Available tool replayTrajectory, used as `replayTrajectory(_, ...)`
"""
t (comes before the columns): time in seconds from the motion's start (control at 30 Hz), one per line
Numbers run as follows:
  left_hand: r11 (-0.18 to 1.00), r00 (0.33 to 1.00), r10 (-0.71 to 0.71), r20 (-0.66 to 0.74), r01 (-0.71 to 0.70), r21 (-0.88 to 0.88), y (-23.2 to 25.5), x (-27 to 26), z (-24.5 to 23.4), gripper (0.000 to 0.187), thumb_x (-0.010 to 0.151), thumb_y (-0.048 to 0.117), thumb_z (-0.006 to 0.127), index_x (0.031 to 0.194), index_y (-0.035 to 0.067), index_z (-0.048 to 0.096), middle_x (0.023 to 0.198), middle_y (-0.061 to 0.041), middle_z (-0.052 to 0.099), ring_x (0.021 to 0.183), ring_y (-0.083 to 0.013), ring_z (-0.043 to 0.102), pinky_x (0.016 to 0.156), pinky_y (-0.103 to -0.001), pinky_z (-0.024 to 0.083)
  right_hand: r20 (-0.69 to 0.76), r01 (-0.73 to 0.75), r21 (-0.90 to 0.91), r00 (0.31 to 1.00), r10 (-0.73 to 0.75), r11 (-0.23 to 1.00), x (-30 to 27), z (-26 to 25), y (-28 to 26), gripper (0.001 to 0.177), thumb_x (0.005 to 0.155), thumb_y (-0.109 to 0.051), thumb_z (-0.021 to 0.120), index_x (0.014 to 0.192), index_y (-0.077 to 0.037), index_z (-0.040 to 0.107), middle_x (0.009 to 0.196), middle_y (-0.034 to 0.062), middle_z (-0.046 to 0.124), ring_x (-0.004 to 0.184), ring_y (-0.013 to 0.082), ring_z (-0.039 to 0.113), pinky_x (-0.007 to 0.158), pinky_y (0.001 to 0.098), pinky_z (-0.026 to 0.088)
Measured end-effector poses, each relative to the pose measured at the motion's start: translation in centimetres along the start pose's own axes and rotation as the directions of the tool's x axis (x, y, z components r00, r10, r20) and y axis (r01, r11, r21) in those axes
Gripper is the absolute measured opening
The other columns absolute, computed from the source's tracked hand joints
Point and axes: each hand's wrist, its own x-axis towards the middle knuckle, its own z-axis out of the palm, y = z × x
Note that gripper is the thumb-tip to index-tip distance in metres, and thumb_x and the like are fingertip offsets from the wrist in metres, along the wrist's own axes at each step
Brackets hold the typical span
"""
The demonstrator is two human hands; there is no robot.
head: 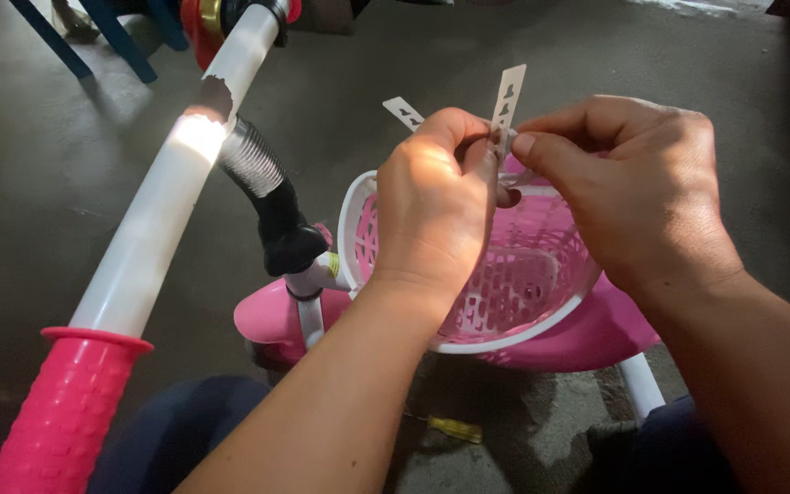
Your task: The person attaches a pink plastic basket to the handlebar of a children's tricycle, fastening it with zip ties and pulling them tight by hand. They then adjust the black handlebar stem, reposition the red bell on the handlebar, and check the fit of the parts.
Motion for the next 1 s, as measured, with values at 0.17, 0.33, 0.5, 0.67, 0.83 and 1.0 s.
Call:
replayTrajectory(0.17,0.999,1.0,0.008,-0.003,-0.008,0.044,-0.5,-0.2,0.5,0.013,0.097,0.008,0.058,0.098,0.002,0.069,0.075,-0.007,0.076,0.064,-0.0121,0.076,0.06,-0.027,0.06,0.013,-0.023,0.004,1.0,0.023,1.0,0.2,-0.2,-0.2,0.013,0.092,-0.014,0.074,0.099,-0.005,0.079,0.087,0.0067,0.078,0.076,0.0102,0.073,0.07,0.024,0.059)
replayTrajectory(0.33,0.99,0.993,0.113,-0.041,-0.109,0.094,-0.7,-0.5,1.0,0.012,0.097,0.01,0.059,0.096,0.001,0.067,0.075,-0.01,0.075,0.064,-0.0144,0.077,0.059,-0.028,0.061,0.016,-0.089,-0.068,0.996,0.09,0.994,0.3,-0.6,-0.5,0.014,0.091,-0.017,0.074,0.096,-0.006,0.08,0.083,0.0069,0.078,0.072,0.0115,0.071,0.068,0.0274,0.059)
replayTrajectory(0.5,0.976,0.993,0.109,-0.049,-0.097,0.195,-0.6,-0.7,1.4,0.012,0.096,0.011,0.061,0.093,0.001,0.068,0.077,-0.01,0.075,0.066,-0.0159,0.077,0.06,-0.03,0.06,0.025,-0.112,-0.122,0.993,0.116,0.986,0.7,-1.0,-0.8,0.015,0.09,-0.018,0.075,0.094,-0.006,0.081,0.081,0.007,0.076,0.07,0.0123,0.07,0.066,0.0317,0.058)
replayTrajectory(0.67,0.976,0.991,0.131,-0.034,-0.123,0.181,-0.6,-1.2,1.9,0.012,0.097,0.008,0.057,0.095,0.0,0.066,0.081,-0.011,0.074,0.067,-0.0162,0.078,0.06,-0.03,0.061,0.027,-0.123,-0.221,0.991,0.132,0.967,0.6,-1.1,-0.7,0.015,0.091,-0.02,0.075,0.095,-0.006,0.08,0.08,0.0081,0.077,0.067,0.0147,0.071,0.061,0.0316,0.058)
replayTrajectory(0.83,0.99,0.995,0.095,-0.022,-0.092,0.105,-0.5,-1.4,2.2,0.013,0.098,0.006,0.055,0.094,-0.001,0.065,0.085,-0.012,0.073,0.07,-0.0154,0.078,0.062,-0.029,0.062,0.036,-0.046,-0.22,0.998,0.055,0.975,0.2,-0.9,-0.7,0.018,0.09,-0.022,0.079,0.095,-0.004,0.079,0.082,0.0083,0.077,0.072,0.014,0.073,0.064,0.0293,0.058)
replayTrajectory(1.0,0.988,0.997,0.071,-0.003,-0.07,0.136,-0.3,-1.2,1.9,0.013,0.098,0.007,0.054,0.093,0.0,0.065,0.085,-0.011,0.074,0.072,-0.0148,0.078,0.064,-0.029,0.062,0.026,-0.083,-0.216,0.995,0.091,0.973,0.0,-0.7,-0.7,0.018,0.09,-0.021,0.078,0.096,-0.005,0.078,0.085,0.0084,0.077,0.074,0.0139,0.075,0.068,0.029,0.06)
